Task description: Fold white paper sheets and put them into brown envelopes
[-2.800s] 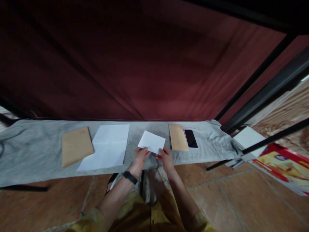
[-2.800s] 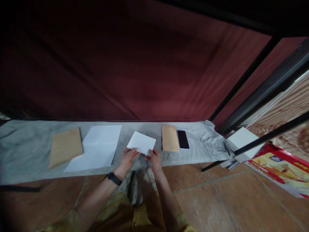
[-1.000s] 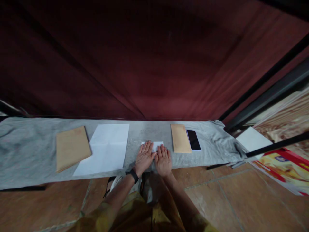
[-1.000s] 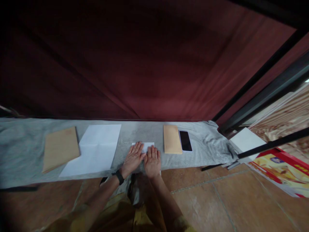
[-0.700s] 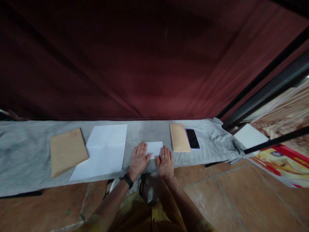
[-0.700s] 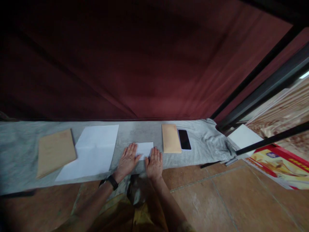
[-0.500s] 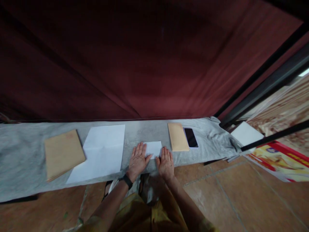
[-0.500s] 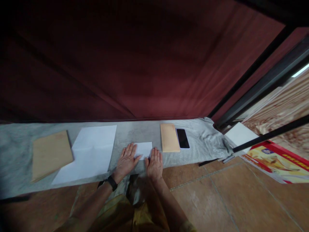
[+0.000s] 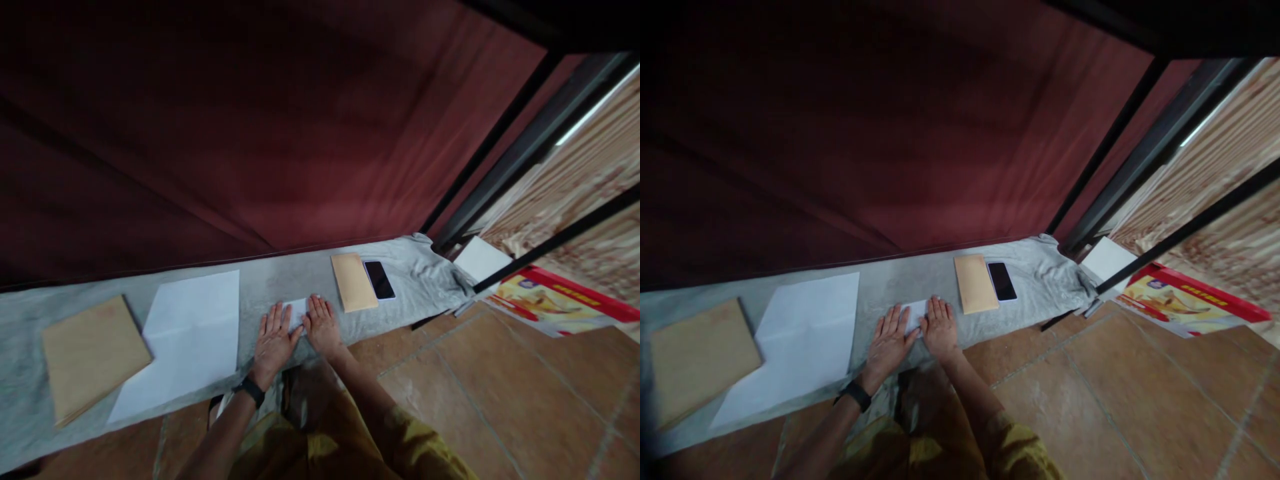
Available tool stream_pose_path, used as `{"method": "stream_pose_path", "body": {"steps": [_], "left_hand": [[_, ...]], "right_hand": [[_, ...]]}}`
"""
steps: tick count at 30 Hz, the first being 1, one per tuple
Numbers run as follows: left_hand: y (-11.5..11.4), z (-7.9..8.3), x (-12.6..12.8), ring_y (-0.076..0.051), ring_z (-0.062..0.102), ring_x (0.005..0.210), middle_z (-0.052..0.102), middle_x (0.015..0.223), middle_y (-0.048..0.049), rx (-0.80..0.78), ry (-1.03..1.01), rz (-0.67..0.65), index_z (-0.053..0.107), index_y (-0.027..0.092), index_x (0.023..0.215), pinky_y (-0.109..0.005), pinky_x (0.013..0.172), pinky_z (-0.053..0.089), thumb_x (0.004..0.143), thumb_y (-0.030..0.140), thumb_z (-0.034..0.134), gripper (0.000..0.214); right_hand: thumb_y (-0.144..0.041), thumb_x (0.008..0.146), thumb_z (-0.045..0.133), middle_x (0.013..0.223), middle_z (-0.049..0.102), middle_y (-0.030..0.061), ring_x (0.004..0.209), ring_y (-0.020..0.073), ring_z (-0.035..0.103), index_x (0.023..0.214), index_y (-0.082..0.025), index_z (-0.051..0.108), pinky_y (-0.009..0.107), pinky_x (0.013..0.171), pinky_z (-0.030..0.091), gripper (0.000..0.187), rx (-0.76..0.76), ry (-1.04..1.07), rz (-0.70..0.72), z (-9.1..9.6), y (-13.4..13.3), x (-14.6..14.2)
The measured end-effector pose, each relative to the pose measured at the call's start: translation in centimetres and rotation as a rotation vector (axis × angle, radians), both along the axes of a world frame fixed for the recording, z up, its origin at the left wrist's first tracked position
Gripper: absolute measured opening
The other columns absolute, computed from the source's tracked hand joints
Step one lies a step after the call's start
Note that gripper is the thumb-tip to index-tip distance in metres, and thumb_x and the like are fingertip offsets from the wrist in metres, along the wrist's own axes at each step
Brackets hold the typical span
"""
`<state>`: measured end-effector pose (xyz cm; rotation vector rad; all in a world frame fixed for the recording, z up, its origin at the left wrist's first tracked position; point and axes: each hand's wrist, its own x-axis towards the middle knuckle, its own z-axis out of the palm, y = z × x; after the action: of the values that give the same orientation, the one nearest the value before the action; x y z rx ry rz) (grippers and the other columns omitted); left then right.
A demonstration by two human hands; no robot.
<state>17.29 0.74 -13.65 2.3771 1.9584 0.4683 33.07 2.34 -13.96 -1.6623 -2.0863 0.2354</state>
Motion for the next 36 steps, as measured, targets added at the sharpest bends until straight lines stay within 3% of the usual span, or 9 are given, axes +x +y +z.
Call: {"method": "stream_pose_path", "body": {"steps": [7,13,22,28,32,36], "left_hand": [[0.0,-0.4,-0.2,-0.033,0.031,0.152,0.038,0.160,-0.0203,0.027,0.039,-0.012,0.045,0.010,0.152,-0.051,0.123,0.024,0.098,0.052,0.043,0.068],[0.0,-0.2,-0.1,-0.034,0.032,0.151,0.038,0.160,-0.0211,0.030,0.095,-0.013,0.044,0.009,0.152,-0.051,0.121,0.026,0.096,0.055,0.045,0.073],[0.1,0.1,-0.1,-0.037,0.031,0.151,0.035,0.161,-0.0242,-0.013,0.066,-0.020,0.043,0.006,0.152,-0.052,0.123,0.020,0.095,0.058,0.045,0.077],[0.0,0.1,-0.1,-0.036,0.029,0.152,0.034,0.161,-0.0243,-0.016,0.039,-0.030,0.042,0.006,0.153,-0.051,0.123,0.018,0.095,0.059,0.045,0.079],[0.1,-0.2,-0.2,-0.035,0.027,0.153,0.034,0.162,-0.0226,0.000,0.025,-0.031,0.041,0.008,0.153,-0.050,0.124,0.017,0.095,0.058,0.046,0.077],[0.1,-0.4,-0.2,-0.034,0.026,0.153,0.033,0.163,-0.0218,-0.008,0.019,-0.021,0.040,0.010,0.154,-0.051,0.123,0.020,0.095,0.056,0.048,0.076]], "right_hand": [[-0.037,0.104,0.044,0.156,0.045,0.0208,0.147,0.0298,0.038,0.153,-0.005,0.041,0.048,0.121,0.027,0.059,0.076,-0.058,-0.111,-1.1,-0.5,0.4],[-0.037,0.103,0.046,0.153,0.049,0.0191,0.144,0.0303,0.043,0.151,-0.006,0.044,0.048,0.120,0.030,0.058,0.176,-0.129,-0.142,-1.9,-2.3,1.5],[-0.036,0.103,0.045,0.155,0.047,0.0193,0.145,0.0306,0.042,0.151,-0.004,0.044,0.047,0.120,0.030,0.057,0.100,-0.152,-0.134,-1.3,-5.8,2.9],[-0.028,0.103,0.045,0.150,0.053,0.0183,0.138,0.0283,0.048,0.144,-0.008,0.052,0.045,0.116,0.036,0.046,0.037,-0.089,-0.102,0.3,-6.4,3.8],[-0.026,0.100,0.049,0.127,0.066,0.0152,0.116,0.0252,0.061,0.131,-0.015,0.062,0.039,0.101,0.047,0.035,-0.109,-0.014,-0.195,2.4,-4.6,3.4],[-0.025,0.096,0.055,0.111,0.069,0.0147,0.105,0.0248,0.066,0.117,-0.016,0.067,0.034,0.090,0.050,0.026,-0.279,0.001,-0.311,3.8,-2.4,2.3]]}}
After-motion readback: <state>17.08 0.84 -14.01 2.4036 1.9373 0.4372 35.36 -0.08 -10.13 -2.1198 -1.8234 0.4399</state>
